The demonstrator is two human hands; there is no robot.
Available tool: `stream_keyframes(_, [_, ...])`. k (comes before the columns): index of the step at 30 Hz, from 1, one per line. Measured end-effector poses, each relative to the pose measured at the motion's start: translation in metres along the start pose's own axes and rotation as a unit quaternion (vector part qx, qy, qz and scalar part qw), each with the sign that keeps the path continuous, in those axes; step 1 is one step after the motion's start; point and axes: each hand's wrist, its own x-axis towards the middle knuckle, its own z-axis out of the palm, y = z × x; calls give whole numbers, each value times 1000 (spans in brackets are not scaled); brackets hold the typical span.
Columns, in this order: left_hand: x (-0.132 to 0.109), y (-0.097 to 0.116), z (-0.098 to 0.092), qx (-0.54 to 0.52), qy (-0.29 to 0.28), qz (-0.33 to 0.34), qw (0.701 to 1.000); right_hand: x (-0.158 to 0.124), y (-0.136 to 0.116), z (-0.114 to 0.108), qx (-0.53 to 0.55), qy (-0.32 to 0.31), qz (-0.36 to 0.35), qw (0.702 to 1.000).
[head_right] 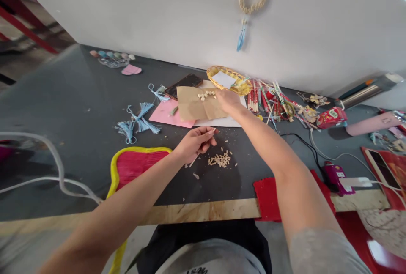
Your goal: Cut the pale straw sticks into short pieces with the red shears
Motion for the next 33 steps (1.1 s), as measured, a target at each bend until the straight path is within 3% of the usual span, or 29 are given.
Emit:
stream_keyframes(4, [-1,2,1,13,5,-14,1000,-59,0,0,69,80,-45,993])
stream_keyframes(8, [-3,2,3,29,0,-34,999,-119,-1,28,111,62,-66,990])
stream_keyframes(11, [-4,2,4,42,-17,-47,998,-141,0,54,132,22,-58,989])
stream_keyframes(16, [-5,2,6,52,-23,-67,996,-159,3,68,205,22,-34,978])
stream_keyframes(25, [-6,1,9,59,-26,-86,994,-174,7,89,278,163,-7,947])
stream_keyframes(33, [-5,5,9,51,7,-68,996,-172,-2,98,262,151,-56,952])
